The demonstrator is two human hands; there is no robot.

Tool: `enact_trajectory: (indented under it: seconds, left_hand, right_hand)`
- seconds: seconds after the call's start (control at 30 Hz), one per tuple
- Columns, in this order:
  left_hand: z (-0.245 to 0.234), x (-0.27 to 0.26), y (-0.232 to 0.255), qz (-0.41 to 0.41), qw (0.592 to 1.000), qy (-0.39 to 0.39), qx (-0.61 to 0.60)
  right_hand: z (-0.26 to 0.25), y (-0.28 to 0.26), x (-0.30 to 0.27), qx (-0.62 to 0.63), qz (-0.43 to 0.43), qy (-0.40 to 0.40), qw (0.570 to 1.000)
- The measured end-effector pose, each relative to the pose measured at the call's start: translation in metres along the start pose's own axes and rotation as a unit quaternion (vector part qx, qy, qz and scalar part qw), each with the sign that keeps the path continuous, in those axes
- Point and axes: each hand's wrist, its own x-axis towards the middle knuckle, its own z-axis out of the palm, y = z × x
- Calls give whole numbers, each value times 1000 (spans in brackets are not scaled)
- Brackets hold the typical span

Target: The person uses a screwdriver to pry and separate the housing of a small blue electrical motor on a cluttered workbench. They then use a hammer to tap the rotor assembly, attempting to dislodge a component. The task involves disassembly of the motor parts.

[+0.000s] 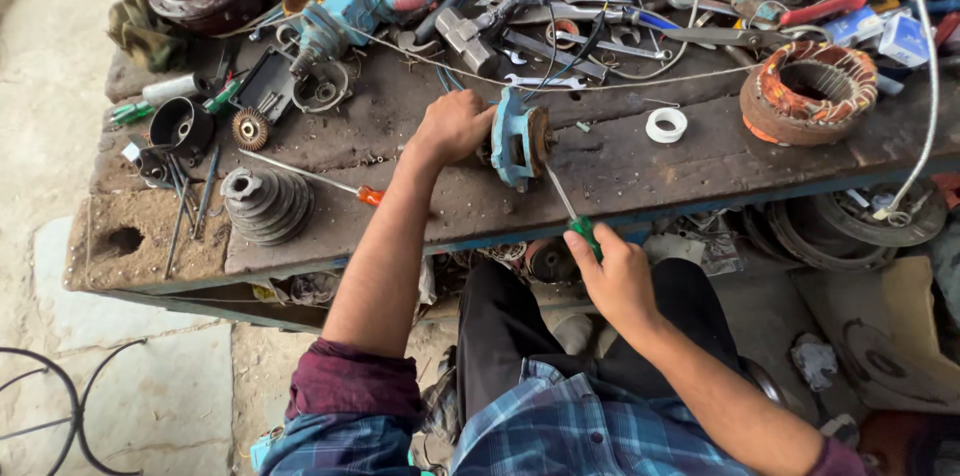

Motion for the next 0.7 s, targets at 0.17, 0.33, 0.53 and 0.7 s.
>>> enact_trajectory:
  seconds: [0.17,0.33,0.53,0.7]
  left_hand:
    - [4,10,-7,-1,999,-39,-3]
    - [4,12,-8,-13,999,-44,-11]
    - [-1,9,-2,-21,999,-38,-7]
    - [-2,2,1,-21,999,-33,-6]
  right_hand:
    - [-26,6,17,-80,10,-51,995]
    - [-48,7,35,-117,43,-70,990]
    - [-52,10,37,-83,68,-83,991]
    - [-51,31,44,-45,2,-96,994]
